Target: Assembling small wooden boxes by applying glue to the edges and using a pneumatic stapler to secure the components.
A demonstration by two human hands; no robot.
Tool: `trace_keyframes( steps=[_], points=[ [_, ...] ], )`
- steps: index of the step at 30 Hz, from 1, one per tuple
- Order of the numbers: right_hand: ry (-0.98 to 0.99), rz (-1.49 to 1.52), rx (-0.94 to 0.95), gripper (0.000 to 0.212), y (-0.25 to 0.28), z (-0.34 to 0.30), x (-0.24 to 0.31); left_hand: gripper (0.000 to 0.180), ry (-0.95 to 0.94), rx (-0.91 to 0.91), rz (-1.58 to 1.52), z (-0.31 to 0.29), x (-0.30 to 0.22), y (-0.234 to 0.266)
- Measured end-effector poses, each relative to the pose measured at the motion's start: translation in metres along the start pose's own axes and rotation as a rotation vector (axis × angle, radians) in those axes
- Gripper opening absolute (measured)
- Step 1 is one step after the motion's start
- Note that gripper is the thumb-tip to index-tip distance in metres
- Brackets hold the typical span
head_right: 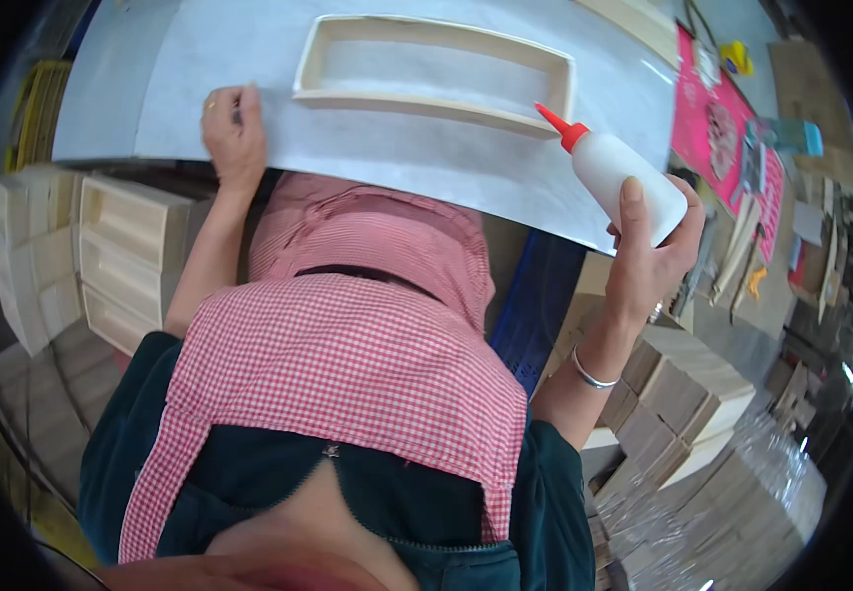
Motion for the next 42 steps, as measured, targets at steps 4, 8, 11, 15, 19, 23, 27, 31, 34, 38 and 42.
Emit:
trace_keyframes(
  steps=[4, 8, 11, 15, 19, 23, 27, 31, 34, 38, 42],
  points=[
    [0.112, 0.143, 0.163, 0.043, -0.073, -0.032, 0.03, 0.021, 0.005, 0.053, 0.042, -0.003, 0.009, -0.004],
    [0.344, 0.105, 0.255, 0.041, -0.13, -0.057, 0.07, 0.027, 0.016, 0.085, 0.052, -0.008, 0.008, -0.004],
    [0.354, 0.197, 0.35, 0.046, -0.155, -0.066, 0.086, 0.031, 0.003, 0.078, 0.038, -0.009, 0.007, -0.005],
    [0.425, 0.146, 0.352, 0.048, -0.163, -0.07, 0.099, 0.035, -0.001, 0.047, 0.071, -0.007, 0.006, -0.004],
    [0.396, 0.094, 0.326, 0.047, -0.149, -0.063, 0.097, 0.034, 0.001, 0.035, 0.077, -0.006, 0.007, -0.003],
    [0.414, 0.034, 0.248, 0.046, -0.127, -0.054, 0.082, 0.033, 0.001, 0.034, 0.079, -0.007, 0.007, -0.003],
    [0.429, -0.021, 0.159, 0.046, -0.101, -0.046, 0.069, 0.032, -0.001, 0.038, 0.077, -0.006, 0.007, -0.004],
    [0.386, -0.053, 0.102, 0.045, -0.077, -0.039, 0.055, 0.031, -0.003, 0.046, 0.072, -0.006, 0.004, -0.006],
    [0.362, -0.078, 0.053, 0.045, -0.061, -0.035, 0.049, 0.03, 0.018, 0.047, 0.059, -0.006, 0.006, -0.004],
    [0.326, -0.105, -0.005, 0.046, -0.039, -0.027, 0.033, 0.029, 0.02, 0.053, 0.052, -0.006, 0.007, -0.005],
    [0.266, -0.142, -0.051, 0.045, -0.018, -0.023, 0.02, 0.028, 0.018, 0.063, 0.052, -0.006, 0.008, -0.007]
  ],
)
Point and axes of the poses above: each hand's wrist, its own z-axis towards the middle knuckle, its own y-axis out of the back of the hand, x = y × z, the point moved 10 cm from there along z, towards the middle knuckle, and after that the axes turned 13 degrees about -z, right-handed, at the moved point
